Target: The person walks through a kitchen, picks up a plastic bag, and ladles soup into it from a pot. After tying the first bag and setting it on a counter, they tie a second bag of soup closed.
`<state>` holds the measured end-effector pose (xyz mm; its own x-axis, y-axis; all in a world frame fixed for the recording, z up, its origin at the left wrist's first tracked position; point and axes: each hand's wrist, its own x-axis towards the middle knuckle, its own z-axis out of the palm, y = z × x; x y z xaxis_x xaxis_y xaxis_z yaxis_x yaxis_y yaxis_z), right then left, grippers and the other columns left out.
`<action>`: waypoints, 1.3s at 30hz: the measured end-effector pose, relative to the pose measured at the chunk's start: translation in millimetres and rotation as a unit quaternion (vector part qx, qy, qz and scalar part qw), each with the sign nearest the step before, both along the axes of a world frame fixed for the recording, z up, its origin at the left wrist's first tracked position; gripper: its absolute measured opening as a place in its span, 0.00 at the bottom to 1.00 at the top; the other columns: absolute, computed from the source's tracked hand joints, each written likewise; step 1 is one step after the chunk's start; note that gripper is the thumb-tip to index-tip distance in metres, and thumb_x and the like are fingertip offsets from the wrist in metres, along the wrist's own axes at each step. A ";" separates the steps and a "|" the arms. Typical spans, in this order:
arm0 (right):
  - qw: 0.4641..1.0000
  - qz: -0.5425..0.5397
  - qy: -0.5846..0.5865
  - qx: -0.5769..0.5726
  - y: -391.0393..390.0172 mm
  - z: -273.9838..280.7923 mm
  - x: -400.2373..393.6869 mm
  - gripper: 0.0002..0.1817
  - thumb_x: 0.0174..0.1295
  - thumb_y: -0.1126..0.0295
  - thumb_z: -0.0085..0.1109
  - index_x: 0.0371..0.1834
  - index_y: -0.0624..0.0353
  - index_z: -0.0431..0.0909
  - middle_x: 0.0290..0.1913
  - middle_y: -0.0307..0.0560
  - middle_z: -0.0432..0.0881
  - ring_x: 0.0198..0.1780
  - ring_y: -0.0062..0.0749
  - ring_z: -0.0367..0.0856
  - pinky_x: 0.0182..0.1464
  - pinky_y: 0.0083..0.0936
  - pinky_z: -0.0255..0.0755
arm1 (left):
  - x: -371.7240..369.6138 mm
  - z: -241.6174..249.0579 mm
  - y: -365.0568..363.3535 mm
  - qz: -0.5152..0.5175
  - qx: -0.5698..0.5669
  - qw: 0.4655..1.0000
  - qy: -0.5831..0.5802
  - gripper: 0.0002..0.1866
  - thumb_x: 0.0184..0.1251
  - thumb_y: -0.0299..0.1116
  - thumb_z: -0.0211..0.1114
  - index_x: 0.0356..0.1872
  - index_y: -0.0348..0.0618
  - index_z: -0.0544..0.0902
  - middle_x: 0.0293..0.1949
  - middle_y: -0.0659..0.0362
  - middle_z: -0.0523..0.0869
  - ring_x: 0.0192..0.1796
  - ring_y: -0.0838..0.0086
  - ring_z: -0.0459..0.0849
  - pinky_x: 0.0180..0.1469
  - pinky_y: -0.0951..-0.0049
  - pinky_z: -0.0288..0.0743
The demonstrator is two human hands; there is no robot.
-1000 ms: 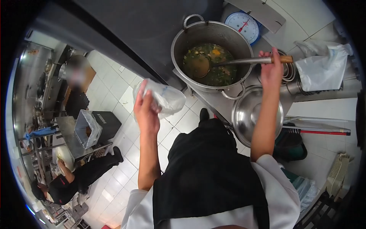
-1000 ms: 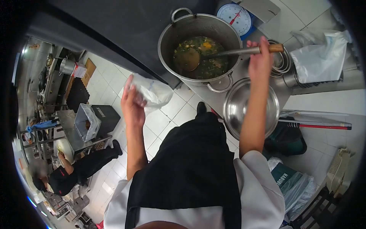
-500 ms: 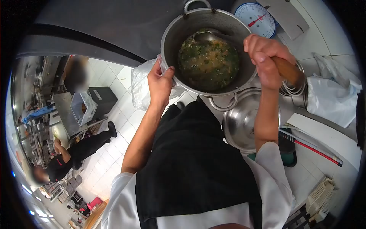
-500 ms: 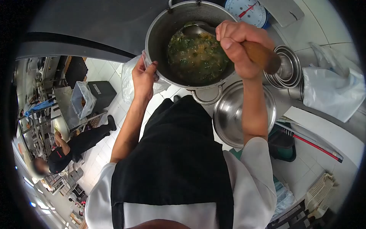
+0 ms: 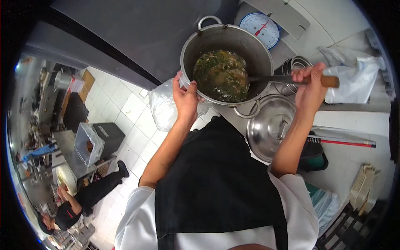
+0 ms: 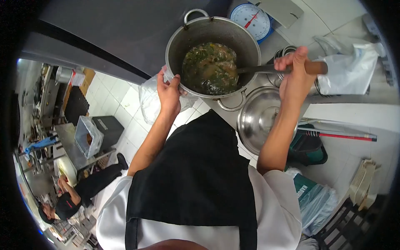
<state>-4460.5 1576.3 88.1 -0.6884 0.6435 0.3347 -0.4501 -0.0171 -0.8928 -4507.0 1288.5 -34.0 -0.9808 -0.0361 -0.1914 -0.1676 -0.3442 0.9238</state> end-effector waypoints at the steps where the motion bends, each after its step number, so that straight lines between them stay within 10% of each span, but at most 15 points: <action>1: 0.998 0.056 -0.034 -0.007 1.9 3.9 -2.5 0.28 0.72 0.45 0.57 0.26 0.59 0.69 0.19 0.43 0.70 0.23 0.32 0.71 0.37 0.35 0.73 | -0.7 -3.2 -1.0 0.003 0.002 1.000 -0.006 0.27 0.74 0.21 0.56 0.71 0.44 0.63 0.38 0.56 0.86 0.26 0.77 0.82 0.20 0.77 0.75; 6: 0.948 0.310 -0.028 -0.065 27.4 -24.1 -30.3 0.32 0.74 0.37 0.45 0.21 0.53 0.63 0.18 0.40 0.66 0.22 0.31 0.64 0.32 0.32 0.65 | 1.6 -11.8 -1.6 0.008 0.009 1.000 0.002 0.26 0.73 0.26 0.62 0.69 0.49 0.67 0.39 0.62 0.84 0.26 0.81 0.77 0.21 0.78 0.70; 13: 0.954 -0.041 -0.007 -0.297 -8.7 -58.7 -36.3 0.34 0.68 0.38 0.60 0.14 0.42 0.53 0.11 0.30 0.51 0.11 0.23 0.49 0.18 0.28 0.54 | 0.5 -21.9 -0.8 0.013 0.008 1.000 -0.015 0.27 0.73 0.24 0.61 0.68 0.58 0.63 0.46 0.59 0.84 0.32 0.76 0.80 0.23 0.74 0.75; 26: 0.885 -0.179 0.004 -0.429 6.1 -83.1 -27.9 0.37 0.60 0.36 0.66 0.13 0.45 0.53 0.12 0.32 0.54 0.11 0.27 0.55 0.16 0.29 0.55 | -37.1 -90.2 -11.4 0.008 0.001 0.997 0.072 0.25 0.69 0.19 0.62 0.62 0.56 0.67 0.49 0.58 0.83 0.39 0.69 0.84 0.25 0.69 0.78; 29: 0.885 -0.173 0.045 -0.430 8.0 -82.2 -24.9 0.26 0.59 0.37 0.69 0.34 0.47 0.73 0.16 0.32 0.56 0.17 0.24 0.59 0.21 0.26 0.56 | -17.9 -37.1 -15.8 -0.046 0.021 0.999 0.007 0.30 0.69 0.22 0.65 0.69 0.57 0.65 0.54 0.56 0.83 0.48 0.68 0.84 0.37 0.68 0.81; 33: 0.879 -0.144 0.087 -0.446 5.9 -66.5 -4.3 0.24 0.59 0.44 0.72 0.31 0.48 0.70 0.24 0.33 0.58 0.24 0.25 0.59 0.29 0.29 0.60 | -15.5 -6.7 -26.6 -0.056 0.016 0.998 -0.018 0.31 0.72 0.36 0.69 0.72 0.51 0.66 0.45 0.61 0.84 0.25 0.80 0.74 0.22 0.75 0.69; 39: 0.887 -0.170 0.128 -0.411 17.6 -36.2 12.0 0.30 0.69 0.44 0.61 0.22 0.50 0.58 0.16 0.35 0.55 0.16 0.29 0.57 0.22 0.33 0.64 | 9.3 71.5 -73.6 0.030 -0.043 0.990 0.134 0.25 0.80 0.33 0.54 0.75 0.45 0.67 0.20 0.71 0.65 0.18 0.86 0.62 0.17 0.79 0.58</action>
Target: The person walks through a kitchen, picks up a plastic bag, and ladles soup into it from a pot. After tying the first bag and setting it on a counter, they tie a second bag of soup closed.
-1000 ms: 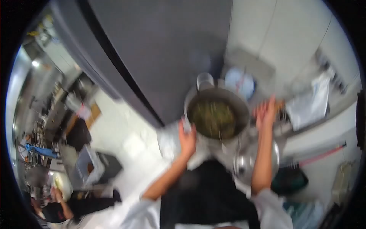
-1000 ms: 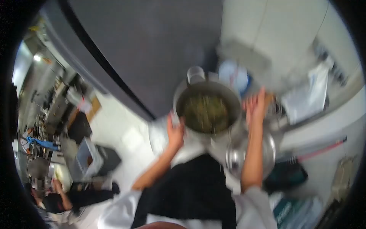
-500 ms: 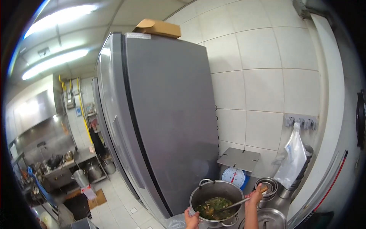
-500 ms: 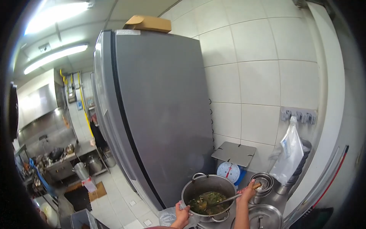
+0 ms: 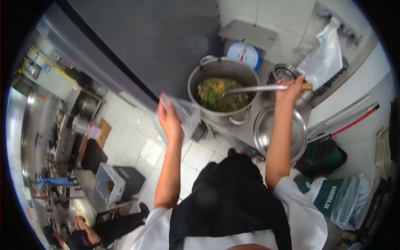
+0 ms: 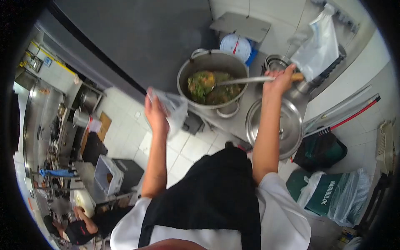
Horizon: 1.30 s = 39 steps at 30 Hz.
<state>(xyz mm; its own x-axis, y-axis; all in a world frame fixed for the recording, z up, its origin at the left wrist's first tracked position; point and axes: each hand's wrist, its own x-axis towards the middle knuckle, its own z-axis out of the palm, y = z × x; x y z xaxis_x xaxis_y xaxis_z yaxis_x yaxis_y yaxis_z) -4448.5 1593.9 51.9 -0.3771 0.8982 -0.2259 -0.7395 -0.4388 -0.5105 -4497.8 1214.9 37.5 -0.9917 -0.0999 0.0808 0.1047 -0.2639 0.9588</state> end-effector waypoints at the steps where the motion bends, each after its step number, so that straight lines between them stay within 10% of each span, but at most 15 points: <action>1: 1.000 -0.007 -0.002 0.022 4.7 2.9 0.6 0.30 0.71 0.44 0.58 0.22 0.50 0.58 0.16 0.36 0.55 0.17 0.29 0.57 0.22 0.34 0.64 | 2.6 24.5 -2.9 -0.038 0.000 0.999 0.003 0.25 0.80 0.31 0.52 0.75 0.43 0.67 0.20 0.70 0.66 0.18 0.85 0.63 0.18 0.79 0.59; 10: 0.997 0.039 -0.009 0.058 79.7 64.5 -11.8 0.28 0.75 0.46 0.54 0.25 0.53 0.58 0.17 0.38 0.55 0.18 0.32 0.59 0.29 0.43 0.69 | -95.7 74.9 69.5 -0.324 -0.154 0.933 -0.041 0.21 0.78 0.32 0.51 0.69 0.43 0.76 0.23 0.69 0.71 0.20 0.85 0.65 0.20 0.80 0.60; 12: 0.994 0.035 -0.010 0.098 103.1 82.3 -17.8 0.28 0.75 0.46 0.52 0.25 0.54 0.59 0.17 0.38 0.56 0.18 0.32 0.59 0.29 0.42 0.69 | -122.1 60.1 95.2 -0.280 -0.349 0.894 0.018 0.17 0.78 0.33 0.53 0.61 0.42 0.81 0.23 0.69 0.74 0.19 0.85 0.66 0.19 0.80 0.60; 20: 0.973 0.168 0.076 0.141 272.3 88.5 -73.9 0.29 0.76 0.47 0.50 0.20 0.53 0.64 0.15 0.35 0.58 0.16 0.27 0.59 0.26 0.33 0.64 | -172.5 40.6 151.1 -0.355 -0.193 0.907 -0.120 0.12 0.77 0.32 0.54 0.50 0.36 0.82 0.20 0.64 0.76 0.15 0.83 0.66 0.15 0.79 0.60; 22: 0.997 0.015 -0.021 0.077 108.4 175.2 -45.9 0.30 0.77 0.45 0.50 0.17 0.45 0.56 0.12 0.30 0.50 0.11 0.24 0.52 0.18 0.27 0.56 | -175.5 45.7 167.7 -0.351 -0.196 0.909 -0.106 0.12 0.77 0.31 0.54 0.50 0.35 0.81 0.20 0.63 0.76 0.15 0.82 0.66 0.16 0.78 0.60; 27: 0.994 0.056 -0.013 0.094 106.5 168.1 -68.8 0.30 0.77 0.44 0.50 0.17 0.44 0.56 0.12 0.30 0.51 0.11 0.25 0.53 0.19 0.29 0.57 | -176.8 70.3 190.6 -0.344 -0.223 0.908 -0.082 0.12 0.76 0.29 0.52 0.48 0.32 0.80 0.20 0.62 0.76 0.15 0.82 0.66 0.16 0.77 0.61; 29: 0.993 0.071 -0.012 0.097 97.4 164.8 -79.7 0.30 0.76 0.44 0.50 0.17 0.44 0.56 0.12 0.30 0.51 0.11 0.26 0.54 0.19 0.30 0.58 | -178.4 76.4 194.8 -0.383 -0.226 0.887 -0.120 0.10 0.75 0.29 0.56 0.33 0.34 0.79 0.19 0.60 0.75 0.14 0.78 0.69 0.15 0.74 0.67; 39: 0.987 0.127 0.012 0.094 59.2 154.1 -106.8 0.28 0.76 0.45 0.51 0.19 0.44 0.58 0.12 0.31 0.53 0.11 0.26 0.55 0.19 0.30 0.59 | -159.5 76.8 167.7 -0.459 -0.069 0.863 -0.197 0.13 0.78 0.30 0.50 0.54 0.35 0.78 0.21 0.63 0.75 0.15 0.81 0.67 0.16 0.78 0.63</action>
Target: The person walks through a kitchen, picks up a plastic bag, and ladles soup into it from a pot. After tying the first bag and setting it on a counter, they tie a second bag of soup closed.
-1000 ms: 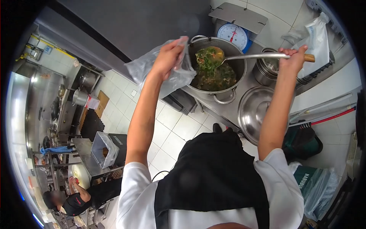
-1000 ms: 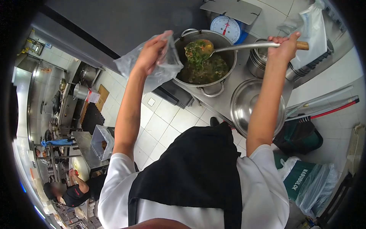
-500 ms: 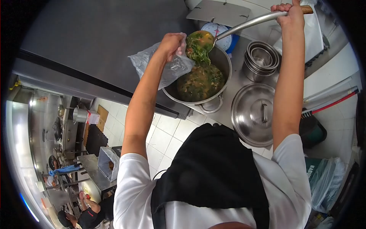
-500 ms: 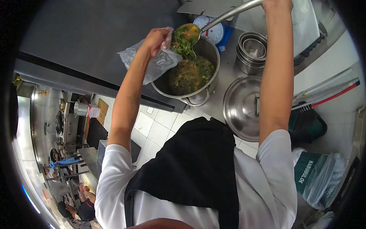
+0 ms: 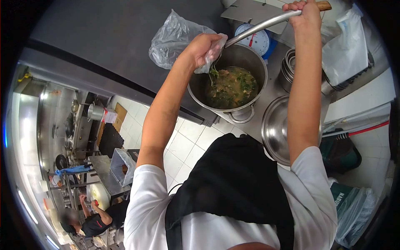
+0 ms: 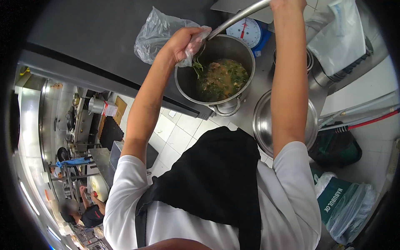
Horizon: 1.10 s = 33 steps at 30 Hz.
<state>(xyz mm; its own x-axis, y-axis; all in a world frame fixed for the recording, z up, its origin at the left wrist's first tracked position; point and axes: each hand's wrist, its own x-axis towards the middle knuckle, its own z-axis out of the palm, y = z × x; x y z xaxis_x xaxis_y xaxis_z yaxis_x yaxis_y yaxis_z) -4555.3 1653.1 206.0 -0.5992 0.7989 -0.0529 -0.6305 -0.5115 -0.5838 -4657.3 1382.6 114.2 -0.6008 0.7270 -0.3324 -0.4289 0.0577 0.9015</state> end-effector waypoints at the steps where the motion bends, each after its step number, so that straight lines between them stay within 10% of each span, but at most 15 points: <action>1: 1.000 -0.002 0.000 -0.002 0.8 0.4 0.9 0.27 0.76 0.45 0.51 0.20 0.45 0.59 0.13 0.31 0.53 0.12 0.26 0.55 0.19 0.30 0.59 | -3.0 -1.6 -8.5 -0.033 0.041 0.997 -0.049 0.13 0.78 0.29 0.51 0.53 0.34 0.79 0.20 0.63 0.75 0.15 0.80 0.68 0.15 0.75 0.64; 10: 0.998 -0.064 -0.010 -0.007 -16.3 13.1 21.0 0.21 0.76 0.48 0.54 0.30 0.48 0.63 0.15 0.32 0.56 0.12 0.23 0.55 0.18 0.28 0.60 | 64.2 -51.5 -44.8 0.258 0.081 0.947 0.176 0.19 0.80 0.30 0.50 0.66 0.36 0.75 0.23 0.63 0.77 0.18 0.78 0.75 0.19 0.75 0.72; 14: 0.996 -0.081 -0.012 0.020 -48.9 26.3 28.7 0.20 0.73 0.51 0.60 0.31 0.51 0.66 0.15 0.32 0.58 0.11 0.24 0.58 0.18 0.27 0.63 | 81.9 -39.5 -10.7 0.199 0.068 0.956 0.204 0.21 0.79 0.28 0.51 0.68 0.34 0.72 0.22 0.60 0.77 0.17 0.74 0.76 0.20 0.69 0.76; 21: 0.954 -0.020 0.165 0.249 -144.3 24.9 83.0 0.25 0.75 0.52 0.57 0.20 0.48 0.63 0.13 0.29 0.57 0.12 0.21 0.56 0.19 0.24 0.60 | -15.1 26.8 -22.3 0.307 0.372 0.872 -0.084 0.07 0.77 0.23 0.49 0.36 0.33 0.73 0.31 0.55 0.79 0.30 0.69 0.80 0.36 0.66 0.84; 26: 0.759 0.197 0.380 0.491 -146.9 13.0 125.0 0.26 0.77 0.43 0.45 0.27 0.52 0.63 0.19 0.34 0.63 0.19 0.23 0.57 0.31 0.30 0.60 | -23.4 47.3 -80.9 0.388 0.441 0.792 -0.170 0.07 0.77 0.24 0.47 0.34 0.37 0.69 0.27 0.58 0.73 0.24 0.75 0.73 0.28 0.75 0.77; 28: 0.721 0.206 0.396 0.530 -140.7 21.9 141.6 0.26 0.76 0.42 0.44 0.28 0.51 0.64 0.19 0.33 0.63 0.19 0.23 0.56 0.32 0.30 0.60 | -13.5 46.6 -102.6 0.305 0.503 0.771 -0.244 0.09 0.74 0.20 0.45 0.50 0.26 0.69 0.24 0.62 0.70 0.21 0.79 0.70 0.22 0.80 0.73; 33: 0.727 0.170 0.429 0.508 -113.3 53.5 155.9 0.26 0.77 0.43 0.42 0.25 0.50 0.63 0.17 0.32 0.58 0.18 0.23 0.54 0.30 0.33 0.62 | 27.6 68.8 -118.8 0.244 0.496 0.806 -0.211 0.08 0.76 0.24 0.45 0.44 0.28 0.71 0.21 0.64 0.69 0.18 0.82 0.67 0.16 0.82 0.64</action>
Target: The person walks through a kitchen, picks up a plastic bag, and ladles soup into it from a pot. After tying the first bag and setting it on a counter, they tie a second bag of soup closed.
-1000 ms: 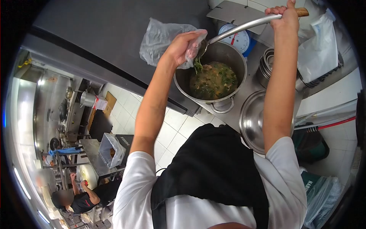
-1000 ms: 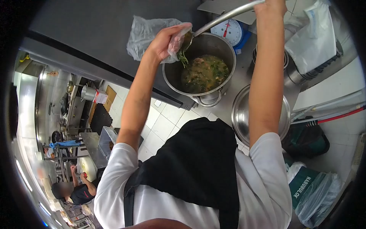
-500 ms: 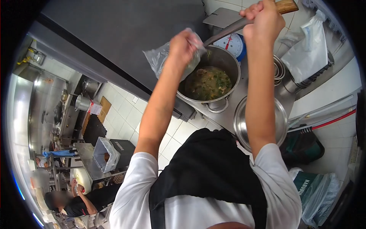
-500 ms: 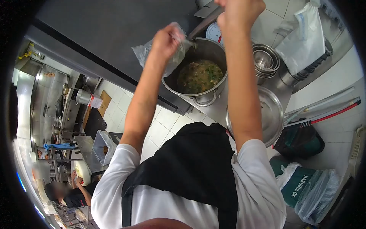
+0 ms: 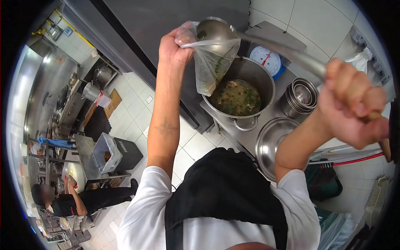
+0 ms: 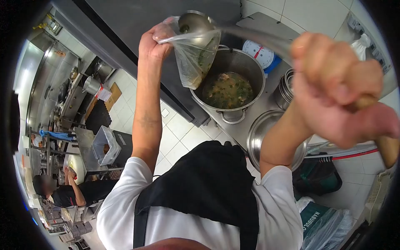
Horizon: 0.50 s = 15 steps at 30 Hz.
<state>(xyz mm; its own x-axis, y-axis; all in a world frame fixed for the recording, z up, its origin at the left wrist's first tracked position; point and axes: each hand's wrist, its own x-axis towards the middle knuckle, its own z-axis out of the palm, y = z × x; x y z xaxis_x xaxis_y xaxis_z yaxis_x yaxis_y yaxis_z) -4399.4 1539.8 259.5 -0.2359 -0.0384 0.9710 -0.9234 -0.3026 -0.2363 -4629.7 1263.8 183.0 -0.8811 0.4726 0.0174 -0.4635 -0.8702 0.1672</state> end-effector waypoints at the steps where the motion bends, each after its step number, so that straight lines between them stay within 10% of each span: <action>1: 1.000 -0.016 0.015 -0.020 10.3 8.5 -3.0 0.28 0.78 0.42 0.39 0.24 0.50 0.63 0.15 0.32 0.57 0.16 0.22 0.53 0.26 0.34 0.63 | 2.4 3.4 -2.2 -0.013 -0.003 1.000 0.020 0.09 0.76 0.24 0.45 0.46 0.26 0.71 0.20 0.65 0.68 0.17 0.82 0.66 0.16 0.82 0.63; 7: 0.961 -0.076 0.045 -0.263 35.5 36.1 5.0 0.33 0.80 0.42 0.32 0.16 0.46 0.60 0.11 0.30 0.50 0.11 0.20 0.46 0.17 0.26 0.59 | 10.1 23.9 -27.8 -0.015 0.015 0.998 0.063 0.10 0.77 0.25 0.45 0.47 0.27 0.71 0.21 0.64 0.70 0.18 0.81 0.67 0.19 0.81 0.65; 13: 0.963 -0.145 -0.034 -0.224 72.0 -10.1 16.4 0.33 0.81 0.43 0.30 0.15 0.45 0.58 0.12 0.29 0.50 0.13 0.20 0.49 0.18 0.26 0.59 | 38.4 29.1 -58.3 -0.053 0.031 0.996 0.066 0.14 0.80 0.29 0.43 0.49 0.23 0.71 0.25 0.61 0.71 0.22 0.78 0.69 0.23 0.78 0.69; 15: 0.954 -0.170 -0.130 -0.213 57.6 -56.5 -1.2 0.23 0.76 0.48 0.45 0.26 0.51 0.63 0.18 0.33 0.59 0.21 0.25 0.56 0.35 0.35 0.61 | 38.8 16.0 -59.5 -0.049 0.078 0.994 0.066 0.16 0.81 0.29 0.43 0.50 0.21 0.70 0.25 0.60 0.72 0.21 0.77 0.68 0.22 0.78 0.67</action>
